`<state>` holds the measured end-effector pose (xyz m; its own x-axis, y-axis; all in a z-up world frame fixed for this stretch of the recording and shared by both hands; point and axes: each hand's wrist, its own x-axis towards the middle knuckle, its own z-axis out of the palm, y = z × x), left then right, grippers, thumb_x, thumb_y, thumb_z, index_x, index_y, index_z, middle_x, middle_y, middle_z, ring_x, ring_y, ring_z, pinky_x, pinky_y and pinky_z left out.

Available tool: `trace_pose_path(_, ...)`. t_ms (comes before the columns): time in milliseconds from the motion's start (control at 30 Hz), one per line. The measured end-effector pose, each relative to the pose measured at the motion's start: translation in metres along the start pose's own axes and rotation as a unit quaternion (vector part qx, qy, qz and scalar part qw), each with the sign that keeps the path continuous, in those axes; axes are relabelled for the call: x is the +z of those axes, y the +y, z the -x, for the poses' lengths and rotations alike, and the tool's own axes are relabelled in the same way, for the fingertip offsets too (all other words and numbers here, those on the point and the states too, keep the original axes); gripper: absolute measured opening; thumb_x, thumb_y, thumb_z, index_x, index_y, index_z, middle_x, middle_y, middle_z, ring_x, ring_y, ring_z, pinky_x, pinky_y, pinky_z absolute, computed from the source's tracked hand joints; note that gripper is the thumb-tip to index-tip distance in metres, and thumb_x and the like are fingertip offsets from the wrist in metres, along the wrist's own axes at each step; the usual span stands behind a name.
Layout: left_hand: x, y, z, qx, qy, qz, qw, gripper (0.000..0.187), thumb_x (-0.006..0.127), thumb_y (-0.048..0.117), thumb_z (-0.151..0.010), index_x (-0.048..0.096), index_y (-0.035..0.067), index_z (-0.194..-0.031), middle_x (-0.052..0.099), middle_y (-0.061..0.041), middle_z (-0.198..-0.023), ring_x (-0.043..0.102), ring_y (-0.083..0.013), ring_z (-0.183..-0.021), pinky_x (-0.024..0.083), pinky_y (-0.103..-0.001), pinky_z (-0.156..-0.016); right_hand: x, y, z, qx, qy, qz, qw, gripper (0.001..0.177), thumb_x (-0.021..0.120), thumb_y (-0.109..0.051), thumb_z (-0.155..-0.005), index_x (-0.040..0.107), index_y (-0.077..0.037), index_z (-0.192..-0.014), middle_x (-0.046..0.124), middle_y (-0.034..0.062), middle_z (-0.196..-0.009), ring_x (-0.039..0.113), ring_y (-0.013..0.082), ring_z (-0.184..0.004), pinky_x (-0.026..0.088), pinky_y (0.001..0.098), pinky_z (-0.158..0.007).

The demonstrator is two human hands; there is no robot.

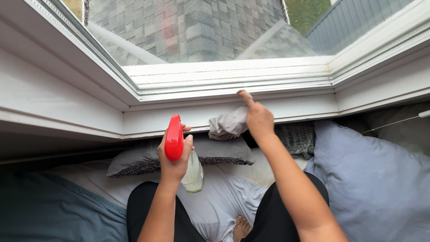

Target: The person cleans the window frame and sill using a spray bottle and a cloth. They spray the cleaning solution and wipe the surfaces thoroughly.

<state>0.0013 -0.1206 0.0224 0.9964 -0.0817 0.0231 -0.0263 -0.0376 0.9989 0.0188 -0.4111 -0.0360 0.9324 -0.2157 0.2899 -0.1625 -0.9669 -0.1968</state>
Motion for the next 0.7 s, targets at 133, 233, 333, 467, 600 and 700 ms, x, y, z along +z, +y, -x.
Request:
trace_pose_path(133, 0.000, 0.004, 0.003, 0.009, -0.006, -0.009, 1.000, 0.036, 0.067, 0.016, -0.089, 0.062, 0.001, -0.121, 0.073, -0.008, -0.108, 0.068, -0.0111, -0.071, 0.060, -0.029, -0.066, -0.014, 0.034, 0.002, 0.086, -0.026, 0.021, 0.996, 0.066, 0.054, -0.003, -0.096, 0.050, -0.042, -0.149, 0.067, 0.0131, -0.076, 0.067, 0.0327, -0.066, 0.055, 0.0467, -0.062)
trace_pose_path(233, 0.005, 0.006, 0.004, 0.017, -0.008, -0.015, 1.000, 0.038, 0.068, 0.017, -0.089, 0.062, 0.001, -0.123, 0.073, -0.008, -0.107, 0.067, -0.0113, -0.069, 0.059, -0.029, -0.066, -0.005, 0.019, 0.002, 0.103, -0.025, -0.010, 0.994, 0.066, 0.056, -0.004, -0.095, 0.050, -0.038, -0.151, 0.067, 0.0162, -0.075, 0.066, 0.0345, -0.066, 0.055, 0.0473, -0.063)
trace_pose_path(333, 0.013, 0.008, 0.005, 0.011, -0.013, -0.015, 1.000, 0.039, 0.068, 0.016, -0.088, 0.062, 0.000, -0.124, 0.073, -0.008, -0.108, 0.067, -0.0111, -0.069, 0.059, -0.028, -0.066, 0.011, -0.007, 0.002, 0.057, -0.012, -0.035, 0.998, 0.066, 0.055, -0.002, -0.093, 0.050, -0.036, -0.150, 0.065, 0.0142, -0.075, 0.066, 0.0336, -0.064, 0.055, 0.0469, -0.061)
trace_pose_path(467, 0.015, 0.004, 0.003, 0.014, -0.012, -0.003, 1.000, 0.039, 0.068, 0.016, -0.089, 0.062, 0.000, -0.124, 0.073, -0.008, -0.111, 0.067, -0.0109, -0.070, 0.059, -0.029, -0.067, 0.011, -0.002, 0.004, 0.029, -0.006, -0.019, 0.999, 0.065, 0.053, -0.001, -0.094, 0.052, -0.039, -0.148, 0.063, 0.0116, -0.073, 0.065, 0.0330, -0.063, 0.056, 0.0466, -0.061)
trace_pose_path(600, 0.014, 0.006, 0.002, 0.020, -0.011, -0.009, 1.000, 0.040, 0.068, 0.016, -0.089, 0.062, 0.000, -0.125, 0.073, -0.008, -0.112, 0.068, -0.0106, -0.070, 0.059, -0.028, -0.068, -0.020, 0.055, 0.004, 0.057, 0.022, 0.017, 0.998, 0.064, 0.054, -0.002, -0.095, 0.056, -0.043, -0.144, 0.065, 0.0125, -0.077, 0.066, 0.0352, -0.066, 0.055, 0.0479, -0.062)
trace_pose_path(700, 0.017, 0.006, 0.002, 0.014, -0.012, -0.028, 0.999, 0.037, 0.068, 0.016, -0.089, 0.062, 0.000, -0.123, 0.073, -0.009, -0.110, 0.069, -0.0104, -0.069, 0.060, -0.028, -0.065, -0.029, 0.081, 0.003, 0.110, 0.017, 0.039, 0.993, 0.065, 0.053, -0.002, -0.094, 0.055, -0.041, -0.146, 0.066, 0.0138, -0.076, 0.066, 0.0361, -0.067, 0.054, 0.0497, -0.063)
